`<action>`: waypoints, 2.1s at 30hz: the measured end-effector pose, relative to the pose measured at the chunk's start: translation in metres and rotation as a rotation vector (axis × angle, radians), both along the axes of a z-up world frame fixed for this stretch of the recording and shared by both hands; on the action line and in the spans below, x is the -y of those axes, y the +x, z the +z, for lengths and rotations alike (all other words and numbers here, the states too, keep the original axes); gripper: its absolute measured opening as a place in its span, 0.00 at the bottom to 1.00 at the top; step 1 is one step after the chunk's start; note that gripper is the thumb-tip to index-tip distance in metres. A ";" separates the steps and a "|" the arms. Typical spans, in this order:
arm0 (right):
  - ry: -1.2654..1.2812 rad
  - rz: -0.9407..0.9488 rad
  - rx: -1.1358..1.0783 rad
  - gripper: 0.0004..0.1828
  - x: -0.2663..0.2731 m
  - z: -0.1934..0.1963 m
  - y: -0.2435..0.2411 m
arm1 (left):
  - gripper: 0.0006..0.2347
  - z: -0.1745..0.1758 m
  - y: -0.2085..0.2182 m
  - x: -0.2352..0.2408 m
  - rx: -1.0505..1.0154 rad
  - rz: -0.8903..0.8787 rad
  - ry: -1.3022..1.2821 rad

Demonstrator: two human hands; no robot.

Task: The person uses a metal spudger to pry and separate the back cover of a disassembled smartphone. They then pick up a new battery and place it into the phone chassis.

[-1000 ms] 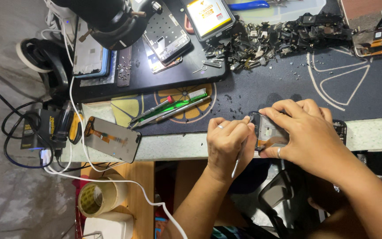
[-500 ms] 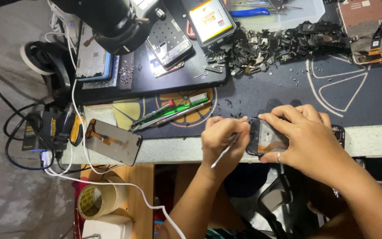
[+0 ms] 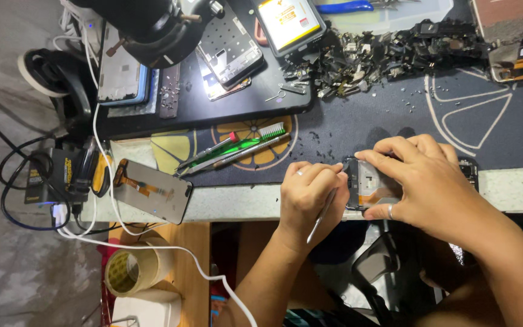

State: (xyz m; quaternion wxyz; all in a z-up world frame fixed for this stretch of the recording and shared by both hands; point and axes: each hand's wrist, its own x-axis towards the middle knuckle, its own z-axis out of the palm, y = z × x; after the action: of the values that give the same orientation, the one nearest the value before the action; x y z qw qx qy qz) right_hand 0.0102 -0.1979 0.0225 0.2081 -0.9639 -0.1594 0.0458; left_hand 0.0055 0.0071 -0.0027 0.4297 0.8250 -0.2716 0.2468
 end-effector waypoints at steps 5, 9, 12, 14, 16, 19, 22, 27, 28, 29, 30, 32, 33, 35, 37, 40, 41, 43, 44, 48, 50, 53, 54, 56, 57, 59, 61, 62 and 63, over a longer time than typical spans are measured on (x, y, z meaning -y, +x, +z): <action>0.012 0.037 0.032 0.51 0.002 -0.005 0.001 | 0.07 0.002 0.002 0.002 0.008 0.013 0.020; 0.002 0.016 -0.008 0.51 0.004 -0.006 0.000 | 0.08 -0.002 0.005 0.001 -0.051 -0.013 -0.009; -0.026 0.025 0.001 0.52 0.001 -0.003 0.001 | 0.08 -0.004 0.009 -0.001 -0.104 -0.025 -0.053; -0.010 0.016 -0.004 0.52 -0.001 0.000 0.001 | 0.08 -0.006 0.010 -0.002 -0.127 -0.020 -0.065; -0.016 0.001 -0.019 0.52 -0.003 0.003 0.000 | 0.08 -0.007 0.010 -0.004 -0.142 -0.022 -0.081; -0.040 -0.020 -0.035 0.52 -0.005 0.007 0.001 | 0.09 -0.007 0.010 -0.005 -0.121 -0.040 -0.099; -0.036 -0.026 -0.029 0.51 -0.006 0.007 -0.001 | 0.09 -0.007 0.007 -0.006 -0.073 -0.062 -0.082; -0.035 -0.025 -0.045 0.52 -0.003 0.002 -0.001 | 0.09 -0.006 0.007 -0.002 -0.040 -0.038 -0.039; -0.035 -0.013 -0.028 0.52 -0.002 0.001 -0.001 | 0.09 -0.006 0.008 -0.001 -0.042 -0.037 -0.033; -0.036 -0.001 -0.010 0.52 -0.001 0.000 -0.001 | 0.09 -0.006 0.008 0.000 -0.044 -0.035 -0.028; -0.038 0.016 0.010 0.52 -0.001 0.000 -0.001 | 0.09 -0.006 0.009 0.000 -0.044 -0.028 -0.023; -0.047 0.010 -0.035 0.52 -0.003 0.000 0.001 | 0.09 -0.006 0.010 -0.001 -0.068 -0.023 -0.043; -0.053 0.003 -0.057 0.52 -0.003 0.001 0.001 | 0.09 -0.006 0.011 0.000 -0.081 -0.025 -0.053; -0.034 -0.001 -0.048 0.53 -0.004 0.005 -0.001 | 0.09 -0.006 0.011 0.001 -0.079 -0.038 -0.052; -0.039 -0.005 -0.050 0.52 -0.007 0.011 0.000 | 0.09 -0.004 0.011 -0.001 -0.065 -0.037 -0.051; -0.057 -0.027 -0.051 0.51 -0.010 0.017 0.000 | 0.08 -0.002 0.011 -0.001 -0.043 -0.049 -0.058; -0.044 -0.021 -0.036 0.51 -0.010 0.017 -0.001 | 0.08 -0.002 0.010 -0.002 -0.043 -0.054 -0.064; -0.028 -0.021 -0.030 0.51 -0.009 0.016 -0.002 | 0.08 -0.003 0.008 -0.002 -0.036 -0.060 -0.068; -0.026 -0.024 -0.040 0.50 -0.008 0.016 -0.001 | 0.08 -0.003 0.009 -0.002 -0.031 -0.057 -0.067; -0.015 0.000 -0.020 0.50 -0.006 0.011 0.000 | 0.08 -0.007 0.011 0.000 -0.028 -0.054 -0.047; -0.027 0.007 -0.007 0.50 -0.006 0.010 -0.001 | 0.09 -0.006 0.011 0.001 -0.025 -0.042 -0.038; -0.038 -0.002 -0.012 0.50 -0.006 0.011 0.002 | 0.08 -0.002 0.012 0.000 0.023 -0.049 0.000; -0.041 -0.008 -0.029 0.50 -0.006 0.010 0.000 | 0.08 0.000 0.008 0.000 0.035 -0.055 0.017; -0.040 -0.016 -0.025 0.50 -0.006 0.009 -0.001 | 0.07 0.002 0.002 0.000 0.043 -0.036 0.062; -0.039 -0.020 -0.021 0.50 -0.006 0.008 -0.001 | 0.06 0.003 0.002 0.001 0.049 -0.027 0.084; -0.047 -0.006 -0.008 0.50 -0.004 0.006 0.000 | 0.06 0.004 0.001 0.003 0.057 -0.025 0.114; -0.063 -0.004 -0.012 0.50 -0.003 0.004 -0.001 | 0.06 0.002 0.002 0.004 0.046 -0.019 0.100; -0.074 -0.010 -0.017 0.51 -0.004 0.004 -0.001 | 0.06 0.001 0.004 0.004 0.037 -0.014 0.071; -0.086 -0.015 -0.023 0.51 -0.005 0.005 -0.002 | 0.06 0.001 0.005 0.004 0.027 -0.010 0.042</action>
State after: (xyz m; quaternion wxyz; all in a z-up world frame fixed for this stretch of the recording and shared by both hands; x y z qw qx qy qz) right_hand 0.0082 -0.1928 0.0271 0.1687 -0.9726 -0.1476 0.0620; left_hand 0.0103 0.0035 -0.0016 0.4098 0.8291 -0.2865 0.2503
